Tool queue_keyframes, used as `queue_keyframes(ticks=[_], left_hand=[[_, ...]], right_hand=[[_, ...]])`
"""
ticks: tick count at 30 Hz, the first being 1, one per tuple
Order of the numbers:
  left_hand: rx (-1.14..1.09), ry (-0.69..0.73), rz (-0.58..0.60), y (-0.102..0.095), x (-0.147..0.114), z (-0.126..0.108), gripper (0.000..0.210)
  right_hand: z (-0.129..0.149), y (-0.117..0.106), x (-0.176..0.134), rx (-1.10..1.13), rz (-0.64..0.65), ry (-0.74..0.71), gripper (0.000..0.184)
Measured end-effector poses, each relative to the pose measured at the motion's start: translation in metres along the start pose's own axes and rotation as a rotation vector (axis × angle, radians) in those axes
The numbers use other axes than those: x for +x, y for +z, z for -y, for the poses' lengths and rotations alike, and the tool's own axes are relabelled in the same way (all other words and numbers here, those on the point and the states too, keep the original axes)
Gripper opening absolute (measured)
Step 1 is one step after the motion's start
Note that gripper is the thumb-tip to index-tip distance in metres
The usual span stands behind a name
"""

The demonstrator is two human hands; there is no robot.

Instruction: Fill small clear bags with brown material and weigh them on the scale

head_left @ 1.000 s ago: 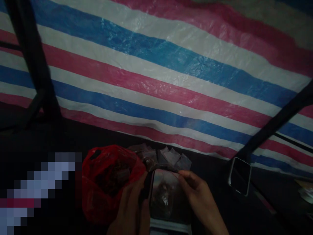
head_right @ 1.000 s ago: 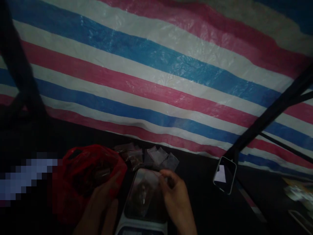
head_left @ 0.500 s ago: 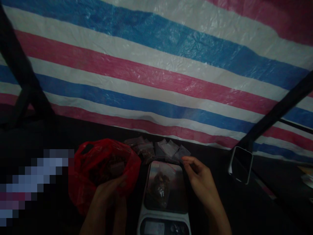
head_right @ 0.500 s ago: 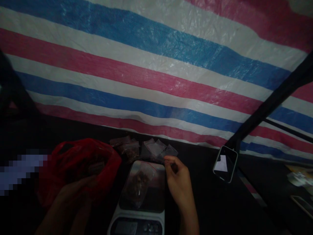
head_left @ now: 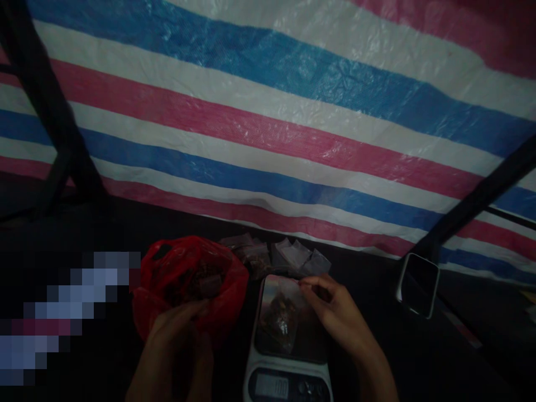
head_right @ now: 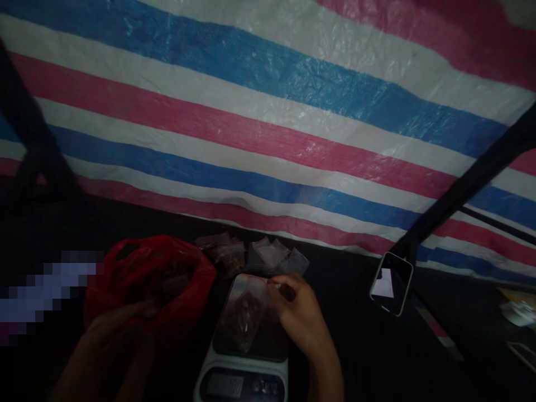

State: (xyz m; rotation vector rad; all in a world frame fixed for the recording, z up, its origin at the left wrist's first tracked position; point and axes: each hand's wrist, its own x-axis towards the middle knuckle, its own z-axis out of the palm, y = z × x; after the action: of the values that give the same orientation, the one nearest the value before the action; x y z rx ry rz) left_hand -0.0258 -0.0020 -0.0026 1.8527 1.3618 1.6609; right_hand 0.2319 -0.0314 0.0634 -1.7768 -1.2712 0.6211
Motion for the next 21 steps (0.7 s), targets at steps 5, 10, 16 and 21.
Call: queue_keyframes(ticks=[5,10,16,21], left_hand=[[0.01,0.162,0.125,-0.002,0.003,0.0,0.024],[-0.162,-0.192,0.305,0.002,0.011,-0.008,0.042],[-0.391,-0.475,0.43,0.001,0.032,-0.018,0.046],[-0.382,-0.502,0.363,0.006,0.056,-0.024,0.044]], right_hand=[[0.015,0.004,-0.005,-0.025,0.003,-0.053,0.022],[0.049,0.02,-0.011,0.228,0.099,-0.158,0.014],[0.066,0.06,-0.007,0.508,0.146,-0.169,0.02],[0.065,0.081,0.001,0.629,0.078,-0.163,0.02]])
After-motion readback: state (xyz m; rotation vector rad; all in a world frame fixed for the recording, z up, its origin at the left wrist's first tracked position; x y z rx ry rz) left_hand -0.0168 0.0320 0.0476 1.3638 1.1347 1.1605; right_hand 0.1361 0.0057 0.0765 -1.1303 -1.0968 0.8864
